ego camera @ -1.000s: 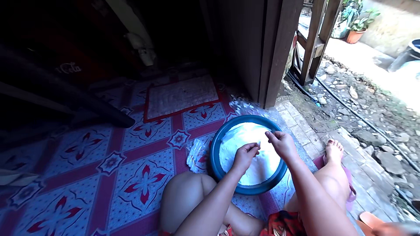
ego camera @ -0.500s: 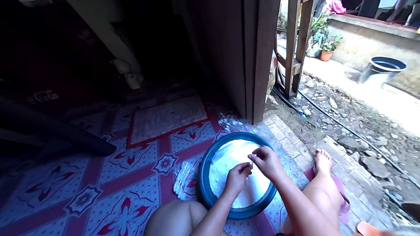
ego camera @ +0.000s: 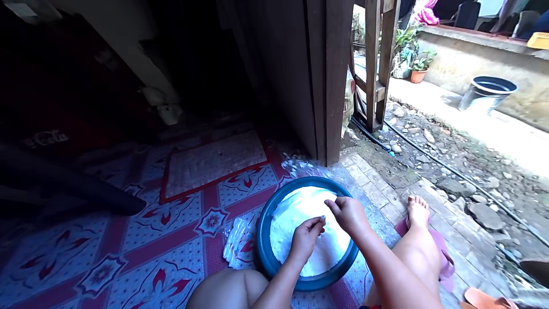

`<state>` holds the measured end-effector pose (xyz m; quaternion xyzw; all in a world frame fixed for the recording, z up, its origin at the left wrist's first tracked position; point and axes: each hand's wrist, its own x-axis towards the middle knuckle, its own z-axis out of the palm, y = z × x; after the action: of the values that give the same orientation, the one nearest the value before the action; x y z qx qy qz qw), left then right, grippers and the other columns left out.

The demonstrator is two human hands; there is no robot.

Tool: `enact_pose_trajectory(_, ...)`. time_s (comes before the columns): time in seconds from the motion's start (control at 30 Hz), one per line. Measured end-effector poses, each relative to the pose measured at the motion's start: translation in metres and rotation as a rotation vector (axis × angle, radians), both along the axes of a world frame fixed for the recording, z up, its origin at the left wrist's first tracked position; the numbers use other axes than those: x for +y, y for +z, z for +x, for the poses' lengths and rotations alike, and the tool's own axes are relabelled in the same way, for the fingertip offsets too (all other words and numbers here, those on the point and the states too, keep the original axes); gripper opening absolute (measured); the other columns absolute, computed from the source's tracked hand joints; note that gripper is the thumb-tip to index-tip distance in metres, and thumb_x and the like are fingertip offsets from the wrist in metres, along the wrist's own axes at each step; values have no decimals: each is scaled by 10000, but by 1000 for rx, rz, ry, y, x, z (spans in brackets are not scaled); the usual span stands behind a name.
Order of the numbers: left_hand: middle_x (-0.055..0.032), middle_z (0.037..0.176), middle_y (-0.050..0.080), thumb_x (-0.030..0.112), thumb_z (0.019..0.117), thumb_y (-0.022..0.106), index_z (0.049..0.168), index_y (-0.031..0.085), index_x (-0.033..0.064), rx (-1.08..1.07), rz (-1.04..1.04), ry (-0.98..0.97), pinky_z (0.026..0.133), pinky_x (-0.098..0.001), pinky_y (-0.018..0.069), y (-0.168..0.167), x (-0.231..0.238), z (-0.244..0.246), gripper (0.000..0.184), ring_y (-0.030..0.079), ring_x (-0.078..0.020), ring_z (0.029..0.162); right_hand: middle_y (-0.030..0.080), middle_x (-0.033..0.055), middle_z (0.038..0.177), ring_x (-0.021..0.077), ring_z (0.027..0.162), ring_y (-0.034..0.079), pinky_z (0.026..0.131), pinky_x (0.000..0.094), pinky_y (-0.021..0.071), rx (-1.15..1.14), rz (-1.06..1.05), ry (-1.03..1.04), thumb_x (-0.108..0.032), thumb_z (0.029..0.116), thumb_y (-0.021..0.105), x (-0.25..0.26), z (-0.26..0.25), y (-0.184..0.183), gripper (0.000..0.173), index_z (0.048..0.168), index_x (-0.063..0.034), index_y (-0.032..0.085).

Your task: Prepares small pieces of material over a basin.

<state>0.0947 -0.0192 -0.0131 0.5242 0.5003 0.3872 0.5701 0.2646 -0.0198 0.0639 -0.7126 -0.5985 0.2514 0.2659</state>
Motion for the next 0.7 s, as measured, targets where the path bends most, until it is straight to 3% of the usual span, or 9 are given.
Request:
enact_pose_trajectory(0.07,-81,987,759,118,990,673,1104,746,14,-6,-4,29,792,-292,602,6,0,0,171,724,-162,843,684,104,851,252,851,680,806,486,544,43,23,-4,-329,1072,495,-2,-1,3,355,943,-68,697)
enact_pose_trajectory(0.1,-84,981,756,100,987,671,1104,741,6,-9,3,37,783,-285,600,8,0,0,165,721,-157,833,728,115,1009,244,953,702,891,460,564,96,39,27,-151,1041,494,-4,-2,4,268,1173,-81,717)
enact_pose_trajectory(0.13,-85,975,753,86,984,670,1101,738,0,-11,12,41,780,-283,599,9,0,0,160,719,-153,827,714,115,1122,228,998,691,906,421,567,155,30,68,-35,991,489,-4,-4,4,394,1340,-101,659)
enact_pose_trajectory(0.2,-85,966,753,69,980,669,1100,736,-6,-23,24,41,784,-279,600,12,0,1,157,718,-147,825,648,132,1261,216,944,685,810,382,587,287,-30,137,-69,960,589,-5,-7,2,504,1462,-100,555)
enact_pose_trajectory(0.27,-81,950,750,53,978,663,1095,734,-7,-21,31,30,793,-279,594,16,-1,2,149,713,-142,826,662,130,1187,196,877,675,790,362,581,360,-24,122,-229,936,731,-7,-10,-2,416,1306,-50,663)
enact_pose_trajectory(0.33,-76,968,760,68,982,662,1093,745,-2,-19,60,11,812,-282,600,16,-2,3,155,723,-141,847,677,94,1017,164,852,657,803,342,562,339,38,69,-259,933,734,-7,-12,-3,221,1006,-52,756)
enact_pose_trajectory(0.37,-75,976,763,80,985,663,1095,751,1,-22,74,6,820,-283,600,16,-3,3,162,726,-142,855,678,81,984,153,866,654,819,335,555,327,54,57,-262,941,726,-7,-12,-2,201,943,-65,761)
enact_pose_trajectory(0.5,-73,977,763,82,985,655,1088,756,4,-38,139,11,826,-279,599,16,-4,2,164,725,-144,861,686,79,990,147,864,667,818,334,572,368,39,34,-281,932,752,-8,-9,1,228,1003,-65,758)
enact_pose_trajectory(0.7,-72,982,763,86,994,647,1087,760,7,-28,165,10,839,-279,599,23,-3,5,167,726,-144,872,669,59,926,120,803,646,770,298,561,374,96,17,-246,933,744,-8,-10,3,178,911,-69,753)
